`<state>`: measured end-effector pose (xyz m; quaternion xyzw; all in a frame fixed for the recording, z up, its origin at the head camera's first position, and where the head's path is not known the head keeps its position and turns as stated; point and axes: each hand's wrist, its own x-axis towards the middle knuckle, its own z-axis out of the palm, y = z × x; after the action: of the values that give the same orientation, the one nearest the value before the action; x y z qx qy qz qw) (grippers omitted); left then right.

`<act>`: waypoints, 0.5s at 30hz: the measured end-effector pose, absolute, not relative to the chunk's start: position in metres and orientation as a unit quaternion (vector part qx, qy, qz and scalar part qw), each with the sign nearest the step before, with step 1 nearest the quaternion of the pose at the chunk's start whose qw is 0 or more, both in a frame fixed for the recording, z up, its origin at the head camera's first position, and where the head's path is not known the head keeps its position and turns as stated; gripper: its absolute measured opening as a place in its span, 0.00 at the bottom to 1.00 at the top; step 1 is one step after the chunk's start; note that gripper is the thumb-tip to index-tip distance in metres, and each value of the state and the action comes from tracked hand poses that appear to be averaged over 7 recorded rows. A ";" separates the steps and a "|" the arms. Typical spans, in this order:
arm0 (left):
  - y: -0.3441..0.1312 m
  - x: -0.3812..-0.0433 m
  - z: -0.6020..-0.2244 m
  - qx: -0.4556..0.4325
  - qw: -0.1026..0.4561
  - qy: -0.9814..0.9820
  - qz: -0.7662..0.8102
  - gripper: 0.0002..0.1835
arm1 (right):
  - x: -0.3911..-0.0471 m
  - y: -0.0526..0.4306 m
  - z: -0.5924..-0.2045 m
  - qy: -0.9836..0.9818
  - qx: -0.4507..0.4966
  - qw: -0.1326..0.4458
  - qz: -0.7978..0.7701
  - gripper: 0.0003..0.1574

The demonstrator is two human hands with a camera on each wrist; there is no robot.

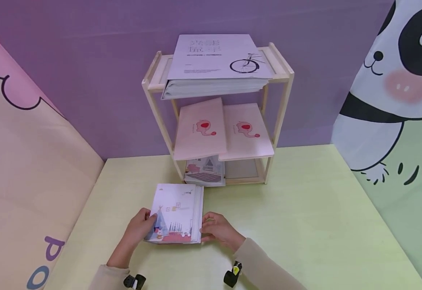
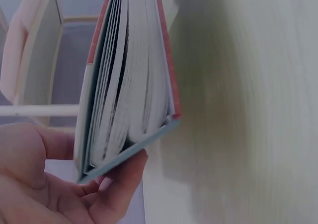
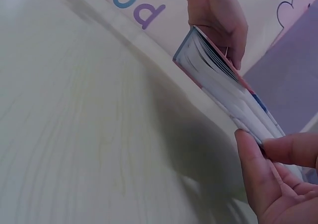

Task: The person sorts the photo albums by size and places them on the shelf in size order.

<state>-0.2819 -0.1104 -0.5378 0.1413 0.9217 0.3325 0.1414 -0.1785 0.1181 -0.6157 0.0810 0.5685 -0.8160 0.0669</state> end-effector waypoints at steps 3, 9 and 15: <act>-0.103 -0.276 -0.540 0.142 0.133 0.917 0.348 0.12 | -0.172 0.127 -0.616 0.573 0.084 0.061 -0.813 0.12; -0.089 -0.267 -0.540 0.154 0.122 0.912 0.360 0.11 | -0.161 0.141 -0.618 0.572 0.088 0.055 -0.814 0.12; -0.079 -0.257 -0.541 0.147 0.125 0.904 0.382 0.11 | -0.151 0.150 -0.621 0.581 0.096 0.055 -0.806 0.13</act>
<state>-0.2575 -0.0795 -0.5411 0.1469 0.9040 0.3815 0.1249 -0.1512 0.1503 -0.6210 0.0959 0.5814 -0.8061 0.0548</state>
